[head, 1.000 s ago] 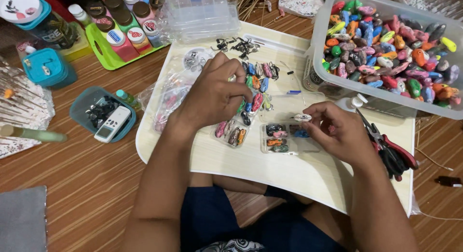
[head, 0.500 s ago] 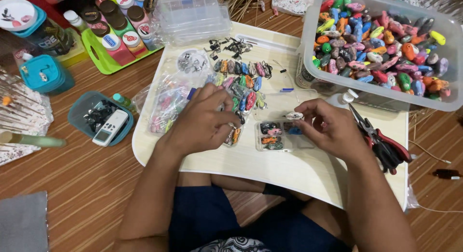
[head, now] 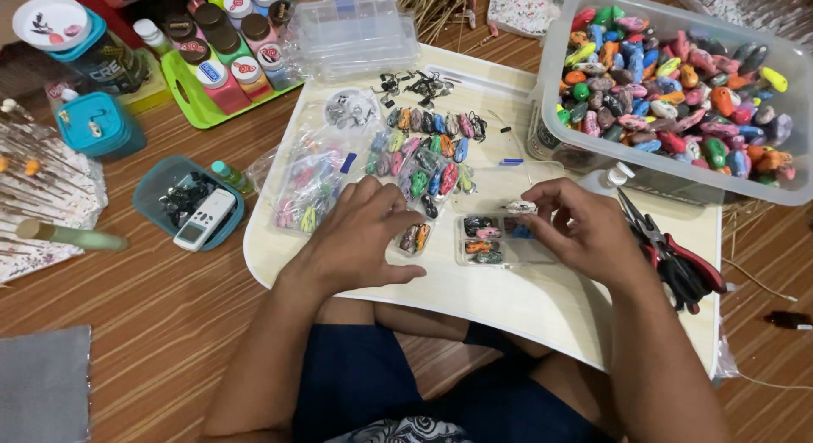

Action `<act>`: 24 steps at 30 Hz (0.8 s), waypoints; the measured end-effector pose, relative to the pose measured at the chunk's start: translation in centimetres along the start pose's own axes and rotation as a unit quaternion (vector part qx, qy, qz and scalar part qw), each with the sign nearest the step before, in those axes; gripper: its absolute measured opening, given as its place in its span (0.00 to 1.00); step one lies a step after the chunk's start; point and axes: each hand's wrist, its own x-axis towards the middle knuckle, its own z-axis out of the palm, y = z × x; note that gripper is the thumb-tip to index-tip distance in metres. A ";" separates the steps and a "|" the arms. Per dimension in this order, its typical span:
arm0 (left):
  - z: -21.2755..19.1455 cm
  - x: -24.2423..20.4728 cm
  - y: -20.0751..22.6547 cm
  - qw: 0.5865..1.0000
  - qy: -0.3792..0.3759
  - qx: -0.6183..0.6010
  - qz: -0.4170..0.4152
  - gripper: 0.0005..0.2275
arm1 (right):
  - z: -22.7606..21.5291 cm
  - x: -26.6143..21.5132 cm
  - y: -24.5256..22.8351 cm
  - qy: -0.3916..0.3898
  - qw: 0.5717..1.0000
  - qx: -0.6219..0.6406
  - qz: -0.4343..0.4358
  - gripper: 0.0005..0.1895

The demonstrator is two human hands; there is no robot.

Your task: Assembling and sorting fishing lures into a plastic organizer box using glue and pliers.

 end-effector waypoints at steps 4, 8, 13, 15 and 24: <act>0.5 0.0 -0.1 1.000 -0.009 0.015 -0.007 0.29 | 0.0 -0.1 0.4 -0.005 1.000 0.000 0.005 0.13; 0.7 0.0 -0.2 1.000 -0.008 0.017 -0.004 0.29 | 0.0 -0.2 0.1 0.000 1.000 0.004 0.001 0.13; 1.0 0.2 -0.2 1.000 -0.013 0.011 -0.006 0.28 | -0.1 -0.1 -0.1 -0.004 1.000 0.001 -0.002 0.12; 1.1 0.2 -0.2 1.000 -0.010 0.014 -0.002 0.27 | -0.2 -0.2 0.1 -0.012 1.000 -0.002 -0.001 0.13; 1.6 0.3 -0.3 1.000 0.006 0.004 0.000 0.23 | -0.5 -0.1 -0.5 -0.009 1.000 0.001 0.012 0.13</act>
